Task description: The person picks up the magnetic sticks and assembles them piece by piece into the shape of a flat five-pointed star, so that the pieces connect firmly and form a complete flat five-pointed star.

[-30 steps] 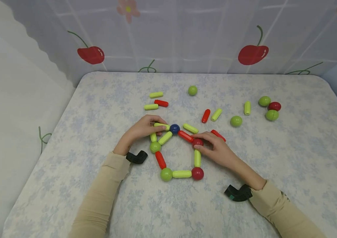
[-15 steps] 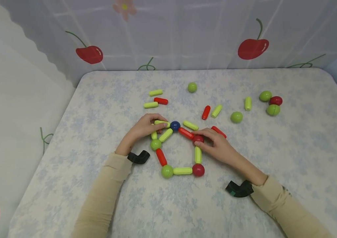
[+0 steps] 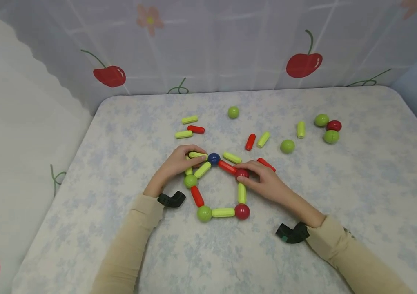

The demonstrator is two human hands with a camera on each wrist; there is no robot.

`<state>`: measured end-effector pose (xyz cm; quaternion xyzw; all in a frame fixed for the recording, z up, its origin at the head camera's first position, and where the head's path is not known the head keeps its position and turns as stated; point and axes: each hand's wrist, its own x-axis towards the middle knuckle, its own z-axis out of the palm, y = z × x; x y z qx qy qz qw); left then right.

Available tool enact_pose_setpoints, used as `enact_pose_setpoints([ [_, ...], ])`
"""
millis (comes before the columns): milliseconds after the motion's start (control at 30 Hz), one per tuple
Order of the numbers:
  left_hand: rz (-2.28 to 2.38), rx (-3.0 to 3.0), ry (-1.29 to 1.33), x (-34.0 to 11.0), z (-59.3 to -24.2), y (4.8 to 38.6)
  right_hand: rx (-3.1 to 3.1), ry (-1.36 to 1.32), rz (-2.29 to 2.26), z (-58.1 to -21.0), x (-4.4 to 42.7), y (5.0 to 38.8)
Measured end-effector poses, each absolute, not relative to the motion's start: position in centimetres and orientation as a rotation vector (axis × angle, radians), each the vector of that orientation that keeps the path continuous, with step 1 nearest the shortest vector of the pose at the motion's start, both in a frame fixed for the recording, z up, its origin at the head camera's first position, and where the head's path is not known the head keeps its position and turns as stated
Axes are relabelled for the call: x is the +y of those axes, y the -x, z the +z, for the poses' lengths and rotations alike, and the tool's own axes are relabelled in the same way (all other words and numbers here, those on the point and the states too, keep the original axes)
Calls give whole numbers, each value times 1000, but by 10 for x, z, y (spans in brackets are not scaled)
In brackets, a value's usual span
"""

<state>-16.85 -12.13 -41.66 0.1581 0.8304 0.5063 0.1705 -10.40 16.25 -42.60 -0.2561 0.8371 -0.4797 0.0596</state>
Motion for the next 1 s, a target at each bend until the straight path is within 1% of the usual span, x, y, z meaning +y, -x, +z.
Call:
enact_pose_setpoints([
  [267,1354,2339,-436,-141,-400,167,2535,801,-1464,-426,161,105],
  [333,1300,2377,-480,-147,-399,170,2533,803,-1462,-426,161,105],
  [500,1164,2505,-556,-156,-377,165,2541,788,-1457,-426,161,104],
  [567,1104,2564,-553,-156,-364,155,2533,789,-1463,-425,161,103],
  [700,936,2613,-652,-150,-347,124,2522,798,-1466,-427,160,101],
  [833,808,2567,-750,-140,-345,92,2538,788,-1458,-427,162,100],
  [900,808,2601,-748,-137,-347,85,2543,787,-1457,-426,162,101],
  [1000,875,2716,-738,-136,-352,90,2543,782,-1451,-425,163,103],
])
